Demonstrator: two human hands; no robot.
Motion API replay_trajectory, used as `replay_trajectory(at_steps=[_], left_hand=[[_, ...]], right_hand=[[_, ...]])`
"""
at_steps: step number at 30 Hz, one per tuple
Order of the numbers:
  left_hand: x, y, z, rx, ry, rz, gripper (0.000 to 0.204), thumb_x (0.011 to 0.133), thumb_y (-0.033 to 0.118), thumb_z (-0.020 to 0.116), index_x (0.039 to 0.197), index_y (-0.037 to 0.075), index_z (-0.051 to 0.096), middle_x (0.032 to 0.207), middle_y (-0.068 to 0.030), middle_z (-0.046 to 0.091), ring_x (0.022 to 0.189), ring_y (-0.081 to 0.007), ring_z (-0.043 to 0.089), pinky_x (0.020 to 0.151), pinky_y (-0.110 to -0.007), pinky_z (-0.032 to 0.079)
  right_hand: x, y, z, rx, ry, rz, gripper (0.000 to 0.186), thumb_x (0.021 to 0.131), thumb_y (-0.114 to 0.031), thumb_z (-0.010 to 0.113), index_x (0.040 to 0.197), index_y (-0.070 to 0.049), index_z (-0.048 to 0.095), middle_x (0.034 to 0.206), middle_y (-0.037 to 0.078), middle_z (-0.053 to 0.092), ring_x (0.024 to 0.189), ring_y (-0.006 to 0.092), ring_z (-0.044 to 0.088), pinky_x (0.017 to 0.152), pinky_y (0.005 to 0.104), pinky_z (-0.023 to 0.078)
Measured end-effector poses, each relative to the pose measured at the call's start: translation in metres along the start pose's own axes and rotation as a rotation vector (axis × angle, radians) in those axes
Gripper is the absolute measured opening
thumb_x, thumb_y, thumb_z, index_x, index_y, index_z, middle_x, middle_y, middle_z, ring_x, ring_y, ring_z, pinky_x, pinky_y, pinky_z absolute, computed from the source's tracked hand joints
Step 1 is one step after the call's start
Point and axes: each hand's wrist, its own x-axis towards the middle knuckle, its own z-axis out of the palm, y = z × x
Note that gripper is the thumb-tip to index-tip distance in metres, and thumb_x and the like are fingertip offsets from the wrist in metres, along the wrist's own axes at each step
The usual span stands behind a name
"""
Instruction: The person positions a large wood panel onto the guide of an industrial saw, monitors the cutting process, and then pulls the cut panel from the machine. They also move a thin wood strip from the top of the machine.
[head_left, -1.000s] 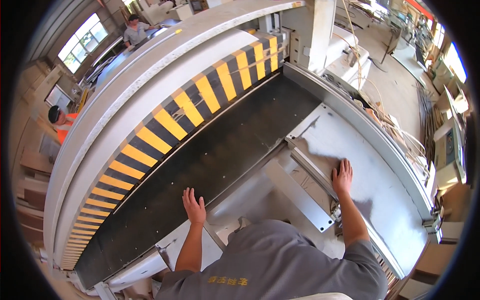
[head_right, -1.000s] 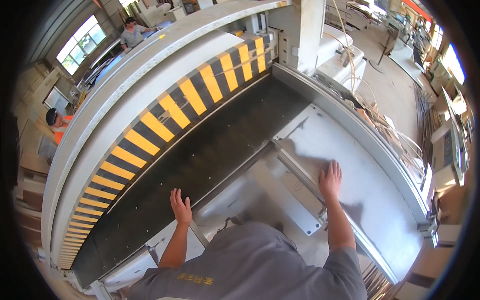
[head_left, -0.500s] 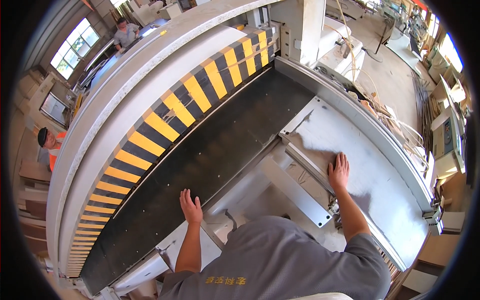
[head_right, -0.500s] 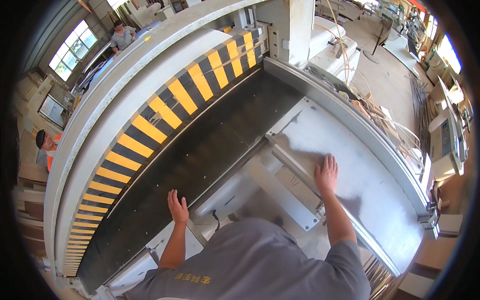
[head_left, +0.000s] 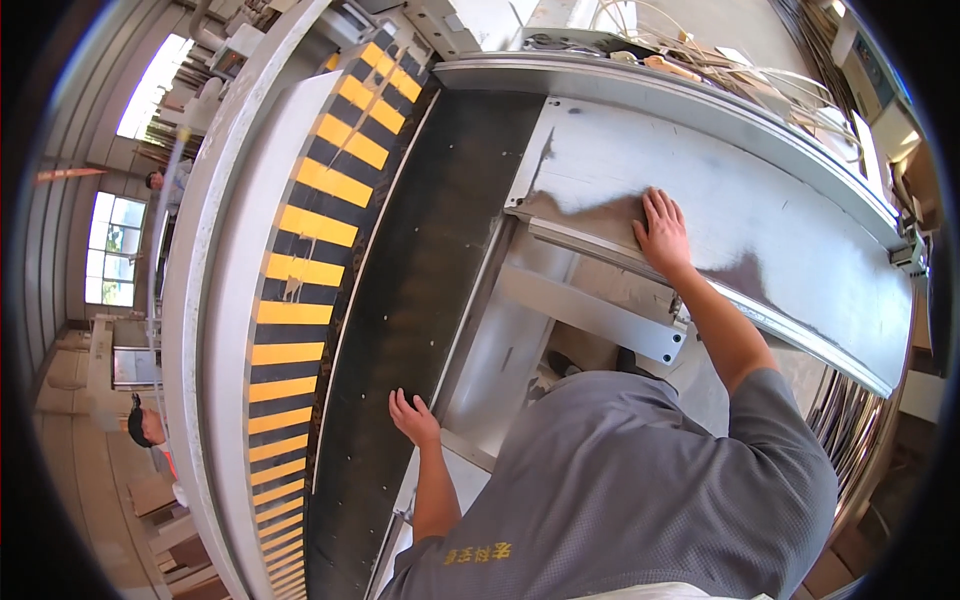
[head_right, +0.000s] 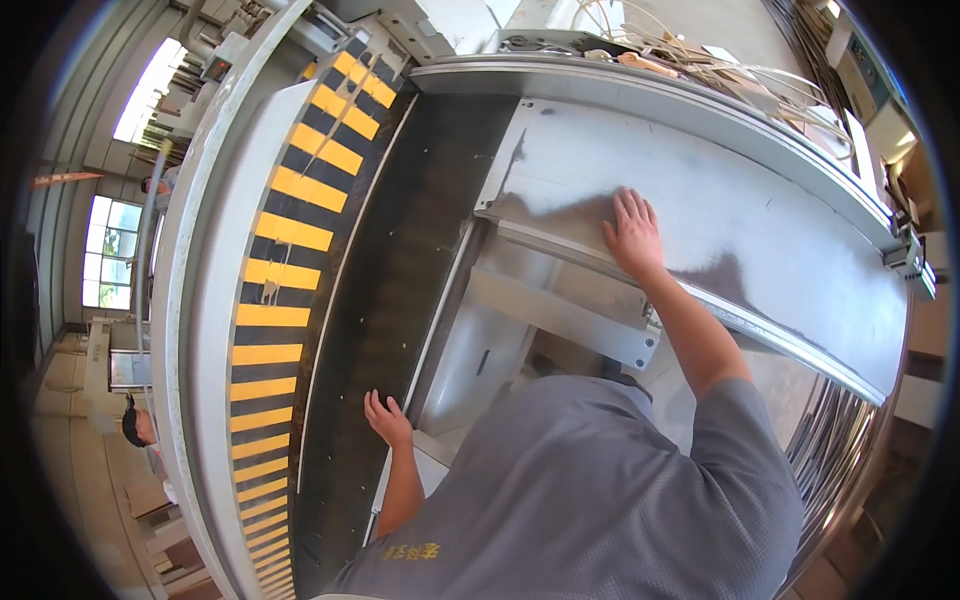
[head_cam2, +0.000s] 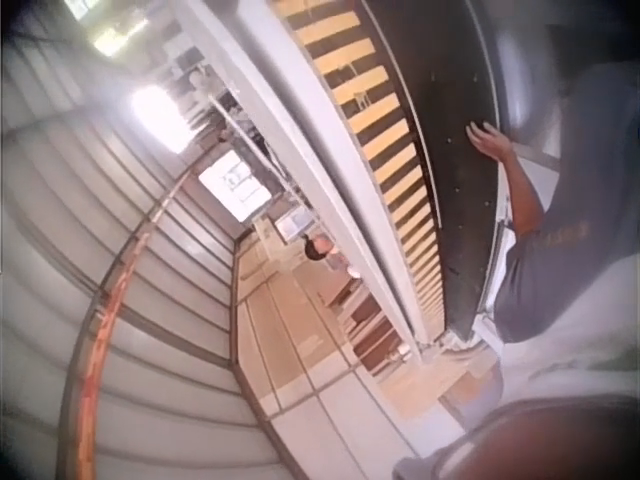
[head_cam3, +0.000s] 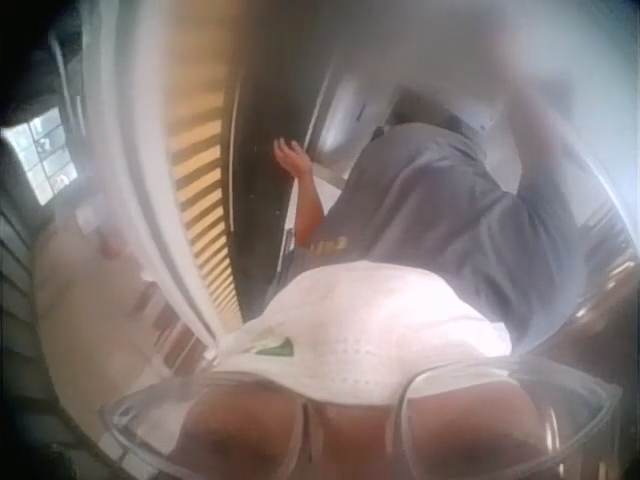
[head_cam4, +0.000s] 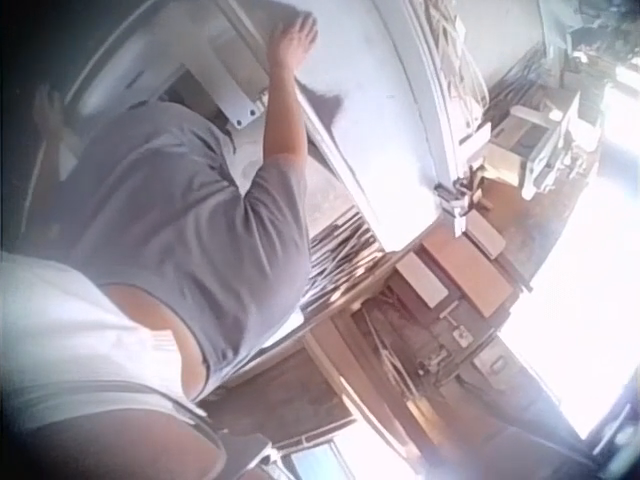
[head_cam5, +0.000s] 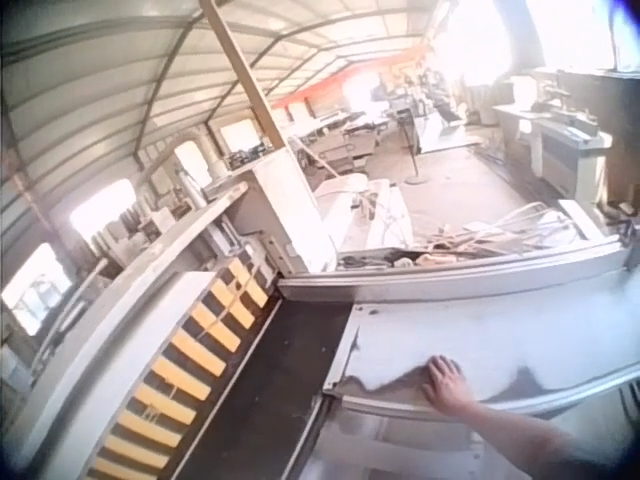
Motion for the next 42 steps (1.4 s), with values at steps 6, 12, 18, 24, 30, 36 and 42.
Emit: replay_trajectory(at_steps=[6,12,18,24,30,36,42], left_hand=[[0.002,0.004,0.005,0.044,-0.018,-0.001,0.042,0.103,0.02,0.06,0.141,0.004,0.056,0.153,-0.0164,0.051,0.14,-0.0386,0.048,0.115,-0.051,0.04],[0.001,0.005,-0.001,0.048,0.024,-0.075,0.043,0.103,0.023,0.059,0.141,0.004,0.055,0.152,-0.0162,0.051,0.14,-0.0387,0.047,0.116,-0.051,0.038],[-0.001,0.007,-0.005,0.031,-0.019,-0.061,0.046,0.101,0.026,0.062,0.141,0.005,0.055,0.153,-0.0161,0.05,0.142,-0.0385,0.045,0.12,-0.051,0.035],[-0.009,0.0,-0.013,0.001,-0.018,-0.155,0.048,0.101,0.028,0.064,0.143,0.006,0.055,0.154,-0.0144,0.049,0.144,-0.0365,0.043,0.123,-0.05,0.032],[-0.004,0.002,-0.016,-0.017,-0.011,-0.149,0.047,0.1,0.029,0.064,0.141,0.007,0.057,0.153,-0.0137,0.049,0.144,-0.0362,0.044,0.123,-0.05,0.033],[-0.002,0.002,-0.019,-0.041,0.005,-0.134,0.046,0.1,0.029,0.065,0.141,0.008,0.057,0.152,-0.0135,0.05,0.144,-0.0359,0.044,0.122,-0.05,0.033],[-0.006,0.0,-0.018,-0.053,0.006,-0.141,0.046,0.1,0.029,0.065,0.14,0.008,0.058,0.152,-0.0134,0.049,0.144,-0.0358,0.044,0.122,-0.05,0.033]], right_hand=[[0.002,0.008,0.002,0.023,0.011,0.009,0.06,0.101,-0.032,0.06,0.151,-0.001,0.049,0.162,0.016,0.043,0.154,0.0307,0.034,0.129,0.0464,0.024],[0.009,-0.002,-0.001,0.1,0.023,-0.006,0.057,0.099,-0.031,0.062,0.147,0.0,0.053,0.16,0.017,0.046,0.152,0.0349,0.036,0.127,0.0483,0.027],[-0.006,0.01,-0.005,0.055,-0.021,-0.016,0.054,0.102,-0.026,0.058,0.146,0.004,0.053,0.16,0.022,0.045,0.153,0.0384,0.035,0.127,0.0501,0.026],[-0.005,0.004,0.006,0.005,-0.026,-0.092,0.055,0.103,-0.026,0.057,0.148,0.005,0.05,0.159,0.023,0.046,0.152,0.0387,0.036,0.127,0.0499,0.026],[-0.001,0.008,0.012,0.004,-0.02,-0.093,0.056,0.103,-0.027,0.057,0.149,0.004,0.048,0.159,0.022,0.045,0.151,0.0394,0.037,0.127,0.0504,0.026],[0.0,0.005,0.019,-0.029,-0.023,-0.081,0.057,0.103,-0.025,0.057,0.151,0.002,0.046,0.16,0.022,0.044,0.151,0.0387,0.036,0.127,0.0498,0.026],[-0.003,0.007,0.018,-0.07,-0.047,-0.057,0.057,0.103,-0.027,0.056,0.152,0.0,0.046,0.163,0.019,0.042,0.154,0.0354,0.034,0.129,0.0473,0.024]])
